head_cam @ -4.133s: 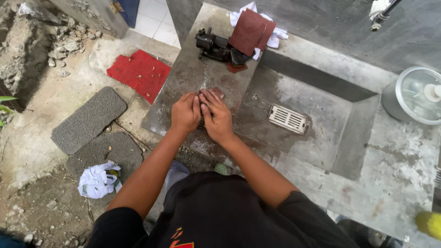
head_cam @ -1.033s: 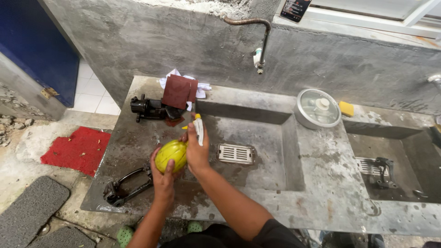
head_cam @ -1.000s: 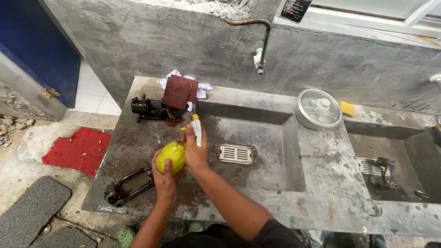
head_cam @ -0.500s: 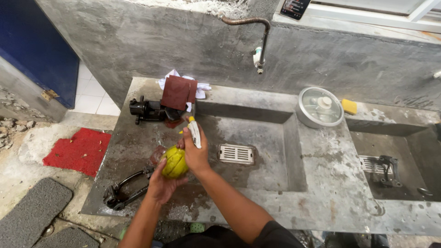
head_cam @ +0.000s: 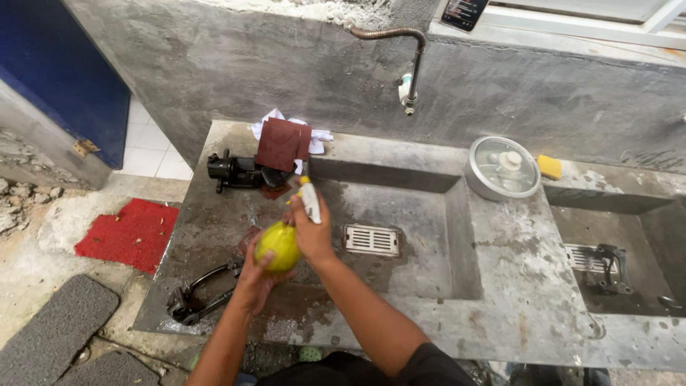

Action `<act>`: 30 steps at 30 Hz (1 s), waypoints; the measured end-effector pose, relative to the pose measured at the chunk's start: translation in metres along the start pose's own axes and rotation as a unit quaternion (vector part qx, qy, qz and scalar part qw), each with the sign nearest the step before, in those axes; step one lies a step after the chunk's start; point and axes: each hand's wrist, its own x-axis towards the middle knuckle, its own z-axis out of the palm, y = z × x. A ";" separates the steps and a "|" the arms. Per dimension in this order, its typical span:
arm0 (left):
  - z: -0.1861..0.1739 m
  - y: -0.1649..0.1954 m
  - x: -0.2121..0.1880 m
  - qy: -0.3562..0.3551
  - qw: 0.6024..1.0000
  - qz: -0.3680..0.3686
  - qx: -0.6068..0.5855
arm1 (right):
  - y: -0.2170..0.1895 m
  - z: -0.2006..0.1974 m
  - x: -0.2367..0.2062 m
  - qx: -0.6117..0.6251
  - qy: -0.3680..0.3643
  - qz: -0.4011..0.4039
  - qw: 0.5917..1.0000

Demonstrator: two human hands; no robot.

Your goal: The person cleans a metal part by spraying it with a liquid from a yellow spray bottle and scrubbing it with a sanding block. They repeat the process of spraying and scrubbing multiple times on the same part.

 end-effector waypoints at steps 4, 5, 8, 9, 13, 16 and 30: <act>-0.001 -0.014 0.001 -0.026 0.993 -0.061 -0.100 | -0.004 0.004 0.007 0.004 0.014 0.014 1.000; -0.002 -0.014 0.000 -0.035 0.989 -0.076 -0.122 | -0.008 0.003 0.009 -0.010 -0.019 0.035 0.999; -0.005 -0.004 -0.008 -0.157 0.942 -0.189 -0.230 | -0.026 0.001 0.011 -0.005 -0.175 0.070 0.982; -0.005 0.002 -0.011 -0.213 0.910 -0.232 -0.272 | -0.031 0.000 0.011 0.003 -0.239 0.076 0.968; 0.003 0.020 -0.025 -0.159 0.924 -0.277 -0.210 | -0.044 -0.001 0.010 0.033 -0.285 0.086 0.954; 0.001 0.024 -0.026 -0.125 0.948 -0.235 -0.176 | -0.043 -0.001 0.013 0.035 -0.198 0.062 0.978; -0.055 0.014 -0.055 -0.016 0.948 -0.196 -0.250 | -0.068 -0.014 0.092 0.103 -0.083 -0.182 0.974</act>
